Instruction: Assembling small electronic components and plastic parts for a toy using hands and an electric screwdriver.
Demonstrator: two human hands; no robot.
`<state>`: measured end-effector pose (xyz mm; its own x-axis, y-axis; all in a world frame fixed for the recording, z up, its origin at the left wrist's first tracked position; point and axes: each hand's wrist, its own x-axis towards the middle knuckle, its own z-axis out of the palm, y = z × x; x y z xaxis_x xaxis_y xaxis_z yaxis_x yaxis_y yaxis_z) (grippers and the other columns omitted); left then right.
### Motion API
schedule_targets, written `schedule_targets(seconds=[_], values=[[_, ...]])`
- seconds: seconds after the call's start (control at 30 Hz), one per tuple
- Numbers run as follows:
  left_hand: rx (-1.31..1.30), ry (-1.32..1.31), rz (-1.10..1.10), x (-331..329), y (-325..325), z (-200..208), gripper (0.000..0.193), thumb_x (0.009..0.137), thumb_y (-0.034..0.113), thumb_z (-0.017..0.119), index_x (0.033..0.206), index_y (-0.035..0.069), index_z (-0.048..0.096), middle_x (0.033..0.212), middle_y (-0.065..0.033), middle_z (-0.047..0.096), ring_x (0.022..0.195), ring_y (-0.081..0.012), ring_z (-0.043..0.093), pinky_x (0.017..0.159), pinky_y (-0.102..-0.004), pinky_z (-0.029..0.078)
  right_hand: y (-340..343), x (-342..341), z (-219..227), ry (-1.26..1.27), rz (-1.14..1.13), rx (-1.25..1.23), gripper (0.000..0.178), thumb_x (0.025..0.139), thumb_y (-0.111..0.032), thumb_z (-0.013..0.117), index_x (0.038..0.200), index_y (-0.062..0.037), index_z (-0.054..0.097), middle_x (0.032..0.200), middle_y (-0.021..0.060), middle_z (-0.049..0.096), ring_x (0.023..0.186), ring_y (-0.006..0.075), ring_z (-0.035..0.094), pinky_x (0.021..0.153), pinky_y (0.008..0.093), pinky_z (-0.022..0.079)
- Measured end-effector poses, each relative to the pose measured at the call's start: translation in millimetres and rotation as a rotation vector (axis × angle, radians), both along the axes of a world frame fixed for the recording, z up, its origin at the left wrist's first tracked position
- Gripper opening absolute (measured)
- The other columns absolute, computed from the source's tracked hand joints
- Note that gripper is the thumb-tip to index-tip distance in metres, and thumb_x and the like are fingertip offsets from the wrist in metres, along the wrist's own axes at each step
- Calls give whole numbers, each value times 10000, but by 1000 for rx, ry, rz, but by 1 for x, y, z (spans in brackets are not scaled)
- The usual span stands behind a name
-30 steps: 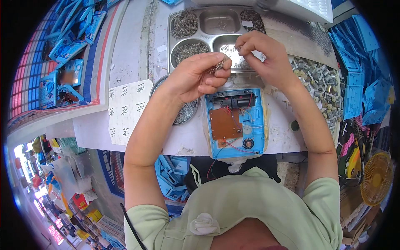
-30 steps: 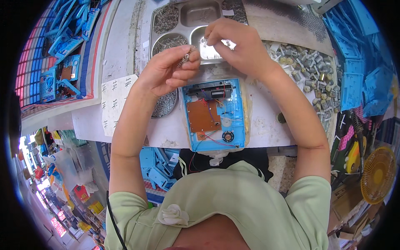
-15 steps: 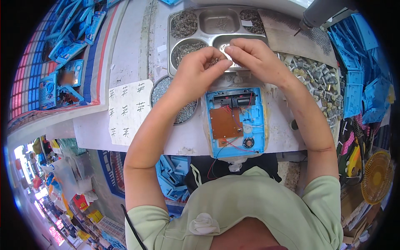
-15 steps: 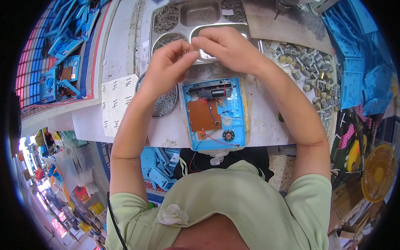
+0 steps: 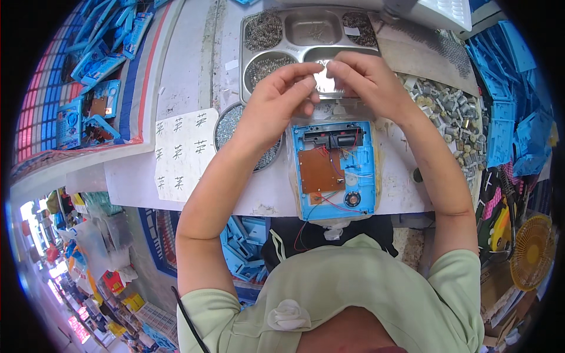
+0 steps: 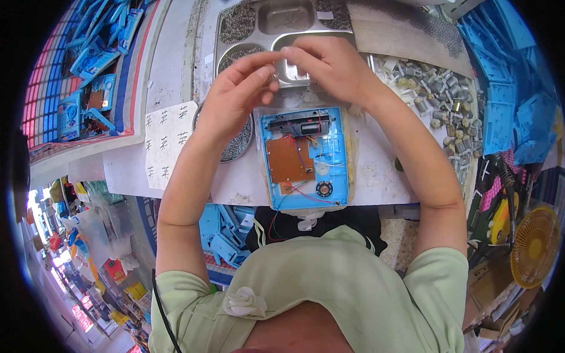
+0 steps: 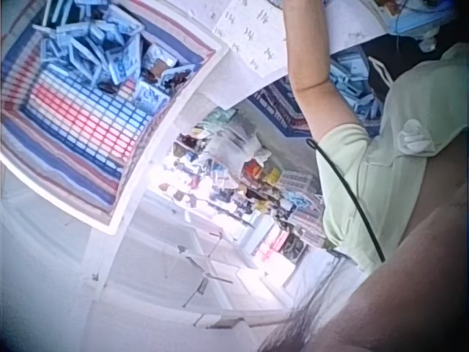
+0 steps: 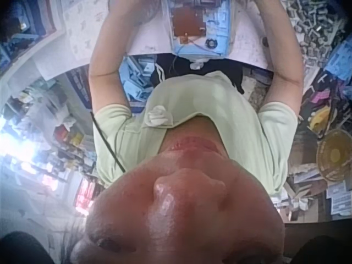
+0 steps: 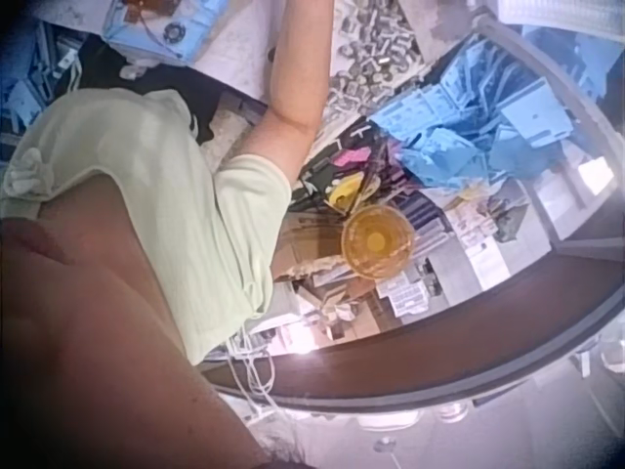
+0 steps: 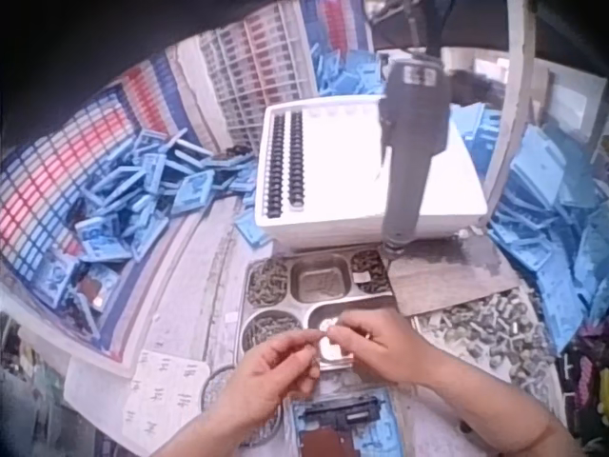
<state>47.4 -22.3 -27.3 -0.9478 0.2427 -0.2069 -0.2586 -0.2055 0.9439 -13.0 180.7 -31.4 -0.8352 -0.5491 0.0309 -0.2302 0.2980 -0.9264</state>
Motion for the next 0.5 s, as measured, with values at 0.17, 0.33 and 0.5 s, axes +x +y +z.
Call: schedule_targets(seconds=[0.17, 0.33, 0.5], values=[[-8, 315, 161, 5, 12, 5, 283, 887, 22, 624, 1148, -29, 525, 959, -57, 565, 778, -93, 614, 620, -216, 492, -12, 13, 9, -251, 104, -155, 425, 978, -410, 483, 796, -52, 622, 658, -16, 537, 614, 68, 508, 532, 235, 395], [-175, 305, 151, 5, 11, 7, 189, 885, 58, 655, 1039, -17, 578, 847, -62, 611, 685, -96, 619, 575, -208, 494, -14, 13, 9, -268, 82, -242, 394, 984, -370, 501, 774, -46, 581, 642, -31, 459, 601, 65, 418, 533, 251, 346], [18, 30, 15, 3, 0, 9, 176, 934, 186, 620, 938, 11, 600, 764, -59, 630, 628, -108, 622, 544, -196, 490, -14, 17, 6, 2, 61, -242, 364, 980, -322, 517, 785, -16, 551, 662, -10, 441, 638, 87, 394, 564, 273, 346]])
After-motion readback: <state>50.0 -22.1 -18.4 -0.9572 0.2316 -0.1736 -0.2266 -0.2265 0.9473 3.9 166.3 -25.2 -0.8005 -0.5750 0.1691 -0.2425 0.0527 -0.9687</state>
